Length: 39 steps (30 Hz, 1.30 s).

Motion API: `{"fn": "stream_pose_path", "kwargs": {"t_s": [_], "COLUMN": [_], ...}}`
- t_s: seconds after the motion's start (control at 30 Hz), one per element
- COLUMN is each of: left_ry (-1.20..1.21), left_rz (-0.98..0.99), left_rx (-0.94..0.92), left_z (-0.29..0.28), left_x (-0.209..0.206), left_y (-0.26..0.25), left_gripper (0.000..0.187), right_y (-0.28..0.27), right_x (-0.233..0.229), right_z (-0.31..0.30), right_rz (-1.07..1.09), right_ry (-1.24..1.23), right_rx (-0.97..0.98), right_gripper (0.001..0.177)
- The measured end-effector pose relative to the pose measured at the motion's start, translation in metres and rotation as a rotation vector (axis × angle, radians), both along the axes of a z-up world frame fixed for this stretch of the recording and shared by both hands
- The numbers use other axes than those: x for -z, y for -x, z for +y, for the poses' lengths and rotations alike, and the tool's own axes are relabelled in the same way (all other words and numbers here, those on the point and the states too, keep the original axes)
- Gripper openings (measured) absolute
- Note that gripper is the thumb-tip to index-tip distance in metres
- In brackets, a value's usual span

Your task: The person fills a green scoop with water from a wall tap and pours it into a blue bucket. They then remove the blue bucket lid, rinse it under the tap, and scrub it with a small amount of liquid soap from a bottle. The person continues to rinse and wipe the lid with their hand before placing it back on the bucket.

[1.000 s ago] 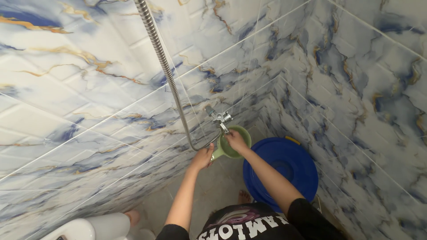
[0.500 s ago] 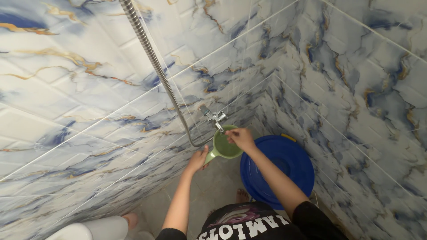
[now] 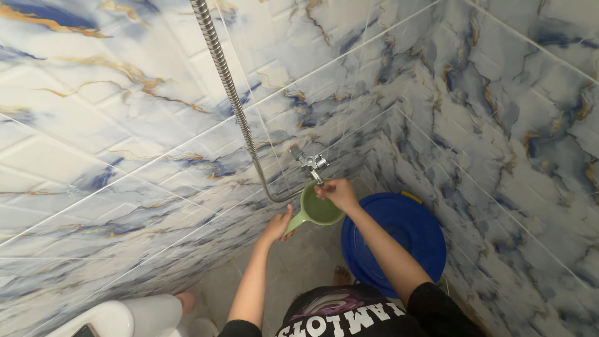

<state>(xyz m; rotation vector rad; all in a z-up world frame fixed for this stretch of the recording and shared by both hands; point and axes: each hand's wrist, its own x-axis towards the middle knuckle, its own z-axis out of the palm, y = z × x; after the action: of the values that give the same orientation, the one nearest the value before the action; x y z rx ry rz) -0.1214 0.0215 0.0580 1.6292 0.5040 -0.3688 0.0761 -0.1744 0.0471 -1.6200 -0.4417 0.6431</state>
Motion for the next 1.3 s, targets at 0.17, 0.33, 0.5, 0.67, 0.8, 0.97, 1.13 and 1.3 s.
{"fn": "stream_pose_path", "kwargs": {"t_s": [0.17, 0.33, 0.5, 0.67, 0.8, 0.97, 1.13, 1.3], "left_ry": [0.013, -0.122, -0.259, -0.314, -0.115, 0.165, 0.211, 0.095], "left_rz": [0.012, -0.108, -0.185, -0.205, -0.149, -0.090, -0.001, -0.090], "left_rx": [0.015, 0.074, 0.119, 0.109, 0.017, -0.065, -0.199, -0.015], "left_z": [-0.006, -0.016, -0.024, -0.026, -0.027, -0.025, -0.025, -0.021], "left_x": [-0.014, -0.028, -0.035, -0.018, 0.011, 0.039, 0.040, 0.023], "left_y": [-0.011, -0.026, -0.040, -0.051, -0.067, -0.086, -0.090, -0.077], "left_gripper": [0.086, 0.055, 0.045, 0.045, 0.066, 0.103, 0.095, 0.112], "right_y": [0.000, 0.001, 0.004, 0.015, 0.050, 0.097, 0.103, 0.078], "right_x": [-0.022, -0.056, -0.076, -0.076, -0.069, -0.066, -0.068, -0.065], "right_z": [-0.011, -0.036, -0.051, -0.055, -0.050, -0.033, -0.031, -0.040], "right_rz": [-0.351, -0.340, -0.602, -0.538, -0.874, -1.020, -1.006, -0.900], "right_ry": [0.246, 0.297, 0.152, 0.348, 0.354, 0.240, 0.341, 0.521], "right_rx": [0.060, 0.174, 0.250, 0.292, 0.110, -0.156, -0.386, -0.160], "right_gripper": [0.026, 0.019, 0.023, 0.021, 0.031, 0.069, 0.070, 0.070]}}
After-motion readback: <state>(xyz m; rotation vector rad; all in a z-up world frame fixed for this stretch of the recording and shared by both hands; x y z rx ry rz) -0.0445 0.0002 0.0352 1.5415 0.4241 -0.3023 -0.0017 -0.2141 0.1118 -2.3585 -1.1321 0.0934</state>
